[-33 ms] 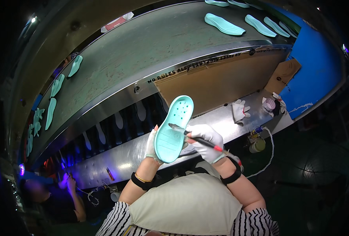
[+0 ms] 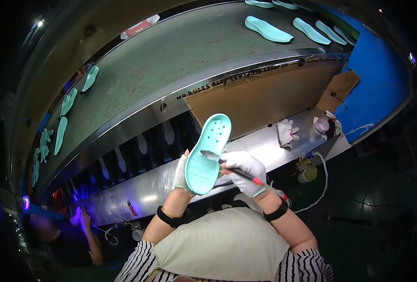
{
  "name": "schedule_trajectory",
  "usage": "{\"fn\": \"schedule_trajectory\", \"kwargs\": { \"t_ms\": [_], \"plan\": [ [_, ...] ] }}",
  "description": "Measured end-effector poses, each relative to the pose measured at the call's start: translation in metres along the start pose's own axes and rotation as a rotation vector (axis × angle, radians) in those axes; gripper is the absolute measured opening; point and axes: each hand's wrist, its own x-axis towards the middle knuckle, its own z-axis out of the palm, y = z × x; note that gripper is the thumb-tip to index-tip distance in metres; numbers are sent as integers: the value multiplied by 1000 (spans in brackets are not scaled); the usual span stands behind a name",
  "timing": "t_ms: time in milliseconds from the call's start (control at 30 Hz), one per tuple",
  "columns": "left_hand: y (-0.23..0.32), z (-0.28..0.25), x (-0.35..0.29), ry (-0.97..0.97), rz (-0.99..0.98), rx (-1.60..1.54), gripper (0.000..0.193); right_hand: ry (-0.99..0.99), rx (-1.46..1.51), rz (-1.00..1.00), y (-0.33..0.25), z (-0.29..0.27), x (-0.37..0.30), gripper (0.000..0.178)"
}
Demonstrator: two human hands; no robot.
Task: Apply adhesive coating to shoe soles using a brush.
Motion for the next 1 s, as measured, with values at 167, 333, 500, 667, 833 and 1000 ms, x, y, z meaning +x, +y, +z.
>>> {"fn": "schedule_trajectory", "kwargs": {
  "t_ms": [167,333,500,667,833,1000],
  "plan": [
    [-6,-20,-4,110,109,-113,70,-119,-430,-318,-10,1,1,16],
    [-8,-21,-4,186,117,-56,68,-103,-492,-342,-6,5,-5,16],
    [-7,-36,-6,255,125,-93,68,-128,-379,-280,-5,5,-2,16],
    [-10,-18,-9,123,74,-26,69,-88,-60,126,1,4,-11,18],
    [-11,-26,-6,183,68,-35,75,127,426,478,16,0,-15,21],
    [-13,-33,-8,233,79,-57,74,236,542,606,5,-11,-8,19]
  ]
}}
